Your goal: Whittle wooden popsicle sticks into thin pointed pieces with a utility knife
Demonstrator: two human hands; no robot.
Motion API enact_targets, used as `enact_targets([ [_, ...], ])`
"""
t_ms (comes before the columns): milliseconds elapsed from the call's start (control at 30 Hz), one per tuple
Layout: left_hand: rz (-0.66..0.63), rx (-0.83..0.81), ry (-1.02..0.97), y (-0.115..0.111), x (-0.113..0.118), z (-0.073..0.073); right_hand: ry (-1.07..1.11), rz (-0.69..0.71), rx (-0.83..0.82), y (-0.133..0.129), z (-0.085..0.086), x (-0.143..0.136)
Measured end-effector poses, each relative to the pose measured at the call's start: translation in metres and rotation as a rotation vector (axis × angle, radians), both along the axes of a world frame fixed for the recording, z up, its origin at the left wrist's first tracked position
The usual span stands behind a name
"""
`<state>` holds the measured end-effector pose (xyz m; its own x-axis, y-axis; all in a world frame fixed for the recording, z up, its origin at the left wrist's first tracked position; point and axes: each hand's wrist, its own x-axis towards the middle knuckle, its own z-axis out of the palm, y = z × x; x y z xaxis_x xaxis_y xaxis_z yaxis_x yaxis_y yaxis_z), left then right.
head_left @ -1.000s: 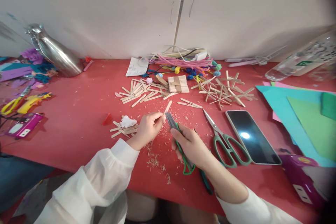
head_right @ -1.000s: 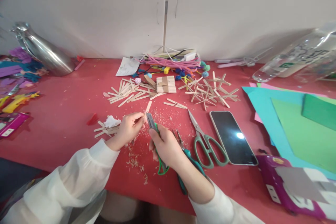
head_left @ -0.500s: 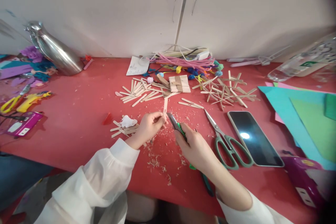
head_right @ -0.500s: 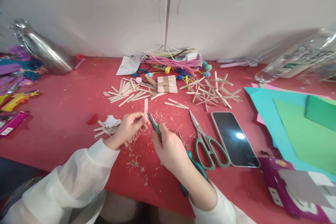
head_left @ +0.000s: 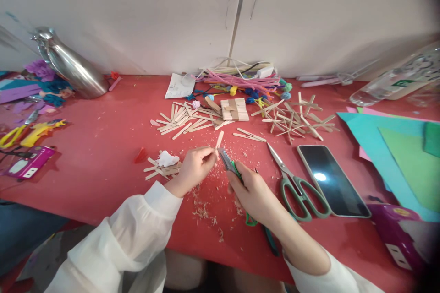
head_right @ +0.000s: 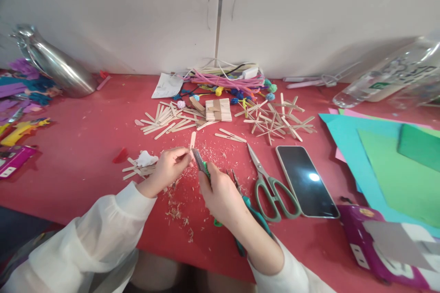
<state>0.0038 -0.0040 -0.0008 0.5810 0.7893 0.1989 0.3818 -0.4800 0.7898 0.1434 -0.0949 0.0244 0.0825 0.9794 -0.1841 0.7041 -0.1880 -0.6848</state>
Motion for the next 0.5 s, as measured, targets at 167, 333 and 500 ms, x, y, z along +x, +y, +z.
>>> enact_targets([
  [167, -0.011, 0.190, 0.079, 0.0002, 0.0019, 0.0027, -0.224, 0.013, 0.011, 0.0006, -0.0015, -0.0041],
  [333, -0.003, 0.234, 0.140, -0.0014, 0.0044, 0.0047, -0.497, -0.023, 0.036, -0.0038, -0.0047, -0.0078],
  [500, -0.021, 0.224, 0.148, -0.0017, 0.0041, 0.0081, -0.591, 0.001, 0.063, -0.0065, -0.0023, -0.0026],
])
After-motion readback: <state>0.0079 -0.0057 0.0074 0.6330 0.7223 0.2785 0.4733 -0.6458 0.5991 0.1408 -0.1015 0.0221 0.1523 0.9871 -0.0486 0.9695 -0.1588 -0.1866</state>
